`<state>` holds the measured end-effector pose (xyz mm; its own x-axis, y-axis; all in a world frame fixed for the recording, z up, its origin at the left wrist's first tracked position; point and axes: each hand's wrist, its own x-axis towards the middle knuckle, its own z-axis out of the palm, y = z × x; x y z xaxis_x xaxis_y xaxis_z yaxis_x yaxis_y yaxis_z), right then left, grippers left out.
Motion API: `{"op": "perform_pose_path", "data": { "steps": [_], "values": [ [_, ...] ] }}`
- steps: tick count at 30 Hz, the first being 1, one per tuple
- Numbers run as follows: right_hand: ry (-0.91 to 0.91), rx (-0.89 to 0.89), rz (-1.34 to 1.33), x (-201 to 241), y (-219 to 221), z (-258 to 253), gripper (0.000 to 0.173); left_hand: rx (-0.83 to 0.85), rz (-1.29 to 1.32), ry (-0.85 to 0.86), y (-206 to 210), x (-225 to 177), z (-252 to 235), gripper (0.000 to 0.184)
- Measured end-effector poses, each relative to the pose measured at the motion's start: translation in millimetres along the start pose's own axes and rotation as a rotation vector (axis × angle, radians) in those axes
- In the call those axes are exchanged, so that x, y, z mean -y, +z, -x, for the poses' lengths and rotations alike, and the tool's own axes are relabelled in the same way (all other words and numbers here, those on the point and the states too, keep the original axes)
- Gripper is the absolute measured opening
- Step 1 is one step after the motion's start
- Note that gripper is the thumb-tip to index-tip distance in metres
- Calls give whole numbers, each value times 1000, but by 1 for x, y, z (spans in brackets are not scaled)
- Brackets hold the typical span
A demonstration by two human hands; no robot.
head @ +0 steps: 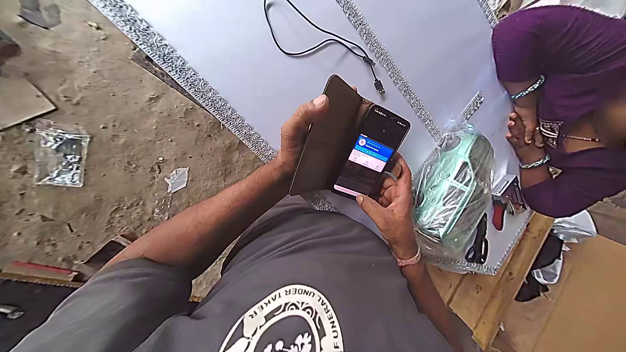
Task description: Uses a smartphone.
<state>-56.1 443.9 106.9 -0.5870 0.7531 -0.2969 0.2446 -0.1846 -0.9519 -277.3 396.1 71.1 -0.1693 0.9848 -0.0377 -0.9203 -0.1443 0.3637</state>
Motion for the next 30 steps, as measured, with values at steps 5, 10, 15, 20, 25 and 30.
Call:
{"op": "perform_pose_path", "data": {
  "steps": [5, 10, 15, 20, 25, 30],
  "values": [
    [-30, 1, -144, -2, -7, -6, 77, 20, 13, 34, -7, 1, -7, 48],
    [-40, -220, -81, 4, -2, -28, 24, 42, 4, 1, -6, 1, -7, 46],
    [-49, -355, -74, 9, 3, -55, 17, 45, -21, -16, -6, 3, -8, 49],
    [-65, -394, 15, 9, 9, -64, 17, 41, -29, -39, 0, 2, -6, 50],
    [-40, -440, 77, 6, 12, -66, 18, 25, -58, -41, 0, 1, -6, 47],
    [-71, -421, 8, 3, 8, -61, 16, 5, -57, -52, -2, 2, -6, 51]
  ]
}}
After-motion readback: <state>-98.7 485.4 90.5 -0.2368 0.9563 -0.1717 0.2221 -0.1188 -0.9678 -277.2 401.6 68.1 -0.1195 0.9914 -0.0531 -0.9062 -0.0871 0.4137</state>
